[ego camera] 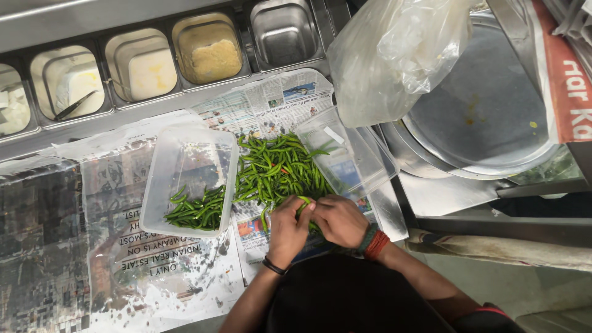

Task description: The person trims the stems off green chilies one by one and places the trimmed chilies into a clear plastic container. The work surface is covered with newspaper, and stainless steel ingredient containers are visible nearby.

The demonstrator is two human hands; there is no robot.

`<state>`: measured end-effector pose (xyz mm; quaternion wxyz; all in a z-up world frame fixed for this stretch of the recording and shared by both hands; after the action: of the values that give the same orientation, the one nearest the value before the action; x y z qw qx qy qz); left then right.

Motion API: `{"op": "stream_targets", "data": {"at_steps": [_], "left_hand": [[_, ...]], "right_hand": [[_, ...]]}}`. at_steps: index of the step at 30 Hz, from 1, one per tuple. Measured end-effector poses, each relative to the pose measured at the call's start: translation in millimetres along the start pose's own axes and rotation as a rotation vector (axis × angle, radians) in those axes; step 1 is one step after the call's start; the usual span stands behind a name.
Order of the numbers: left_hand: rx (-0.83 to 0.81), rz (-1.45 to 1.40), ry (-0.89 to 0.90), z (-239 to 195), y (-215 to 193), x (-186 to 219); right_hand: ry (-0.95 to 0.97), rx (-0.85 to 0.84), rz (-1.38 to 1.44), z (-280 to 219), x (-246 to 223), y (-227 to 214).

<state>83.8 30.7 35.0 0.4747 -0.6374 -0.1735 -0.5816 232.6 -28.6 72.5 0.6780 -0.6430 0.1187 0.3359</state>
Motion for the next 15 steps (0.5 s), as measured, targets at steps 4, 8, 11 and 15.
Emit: {"op": "stream_targets", "data": {"at_steps": [4,8,11,15], "left_hand": [[-0.001,-0.192,-0.178,2.1,-8.4,-8.8],[0.0,-0.638,-0.378,9.3,-19.2,-26.3],[-0.056,-0.666,-0.378,4.8,-14.9,-30.4],[-0.084,-0.751,-0.349,3.4,-12.0,-25.1]], "right_hand": [[0.026,-0.164,-0.002,6.4,8.6,-1.4],[0.195,0.059,-0.102,38.2,38.0,-22.3],[0.188,0.173,-0.152,63.3,62.4,-32.4],[0.209,0.081,-0.207,61.2,69.1,-25.6]]}}
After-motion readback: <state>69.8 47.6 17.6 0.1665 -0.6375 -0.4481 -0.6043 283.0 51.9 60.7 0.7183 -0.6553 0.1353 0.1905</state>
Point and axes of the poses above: each hand's wrist, its own z-axis towards the middle knuckle, its own y-axis out of the palm, x = y × z, the point moved 2 cm from there along z, towards the middle knuckle, and after that the axes turned 7 degrees about -x, right-handed, at the moved point
